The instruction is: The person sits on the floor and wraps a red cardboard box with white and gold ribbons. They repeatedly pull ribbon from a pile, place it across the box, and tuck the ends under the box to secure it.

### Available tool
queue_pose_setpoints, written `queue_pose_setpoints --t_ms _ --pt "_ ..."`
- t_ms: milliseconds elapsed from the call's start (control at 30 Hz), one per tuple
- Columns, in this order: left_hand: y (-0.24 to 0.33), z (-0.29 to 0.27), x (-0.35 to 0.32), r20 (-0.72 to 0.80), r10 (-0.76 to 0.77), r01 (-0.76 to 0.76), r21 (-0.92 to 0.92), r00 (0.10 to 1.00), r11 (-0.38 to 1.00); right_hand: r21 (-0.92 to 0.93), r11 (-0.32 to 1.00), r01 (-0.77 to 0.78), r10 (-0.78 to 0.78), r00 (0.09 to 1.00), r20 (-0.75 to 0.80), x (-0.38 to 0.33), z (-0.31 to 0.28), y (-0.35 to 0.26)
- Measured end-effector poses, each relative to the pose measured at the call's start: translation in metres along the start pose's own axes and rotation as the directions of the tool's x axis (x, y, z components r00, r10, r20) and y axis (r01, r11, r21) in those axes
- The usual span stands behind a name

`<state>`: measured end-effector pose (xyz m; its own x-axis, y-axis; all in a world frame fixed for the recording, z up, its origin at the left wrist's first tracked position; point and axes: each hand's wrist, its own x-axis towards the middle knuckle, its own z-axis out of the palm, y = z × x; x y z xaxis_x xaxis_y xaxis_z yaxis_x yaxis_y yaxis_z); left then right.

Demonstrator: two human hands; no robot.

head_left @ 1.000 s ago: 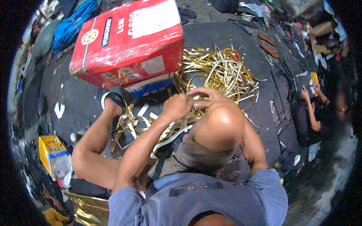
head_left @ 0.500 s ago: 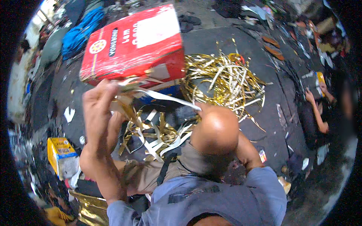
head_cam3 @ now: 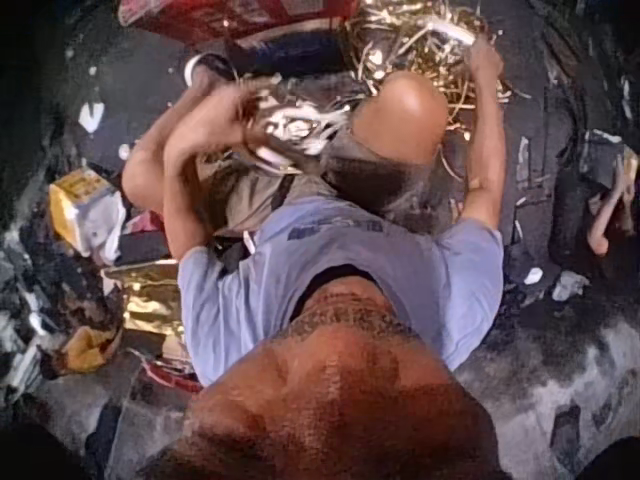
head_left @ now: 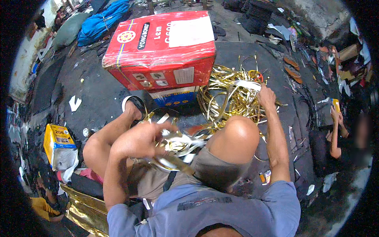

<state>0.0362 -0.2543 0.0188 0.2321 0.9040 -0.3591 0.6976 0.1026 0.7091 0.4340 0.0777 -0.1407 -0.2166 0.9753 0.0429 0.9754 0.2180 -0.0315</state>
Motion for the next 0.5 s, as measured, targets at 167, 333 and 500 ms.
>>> queue_pose_setpoints --t_ms 167,333,500 --pt "0.015 0.017 0.034 -0.387 0.348 -0.257 0.268 0.854 0.929 0.046 0.908 0.417 -0.411 0.862 0.295 -0.029 -0.124 -0.079" --pt "0.042 0.043 0.134 -0.352 0.231 -0.413 -0.636 0.907 0.652 0.08 0.666 0.742 -0.736 0.635 0.236 -0.073 -0.236 -0.183" --pt "0.058 -0.015 0.134 -0.491 0.271 -0.497 -0.421 0.828 0.759 0.651 0.387 0.653 -0.904 0.408 0.129 -0.042 -0.275 -0.172"
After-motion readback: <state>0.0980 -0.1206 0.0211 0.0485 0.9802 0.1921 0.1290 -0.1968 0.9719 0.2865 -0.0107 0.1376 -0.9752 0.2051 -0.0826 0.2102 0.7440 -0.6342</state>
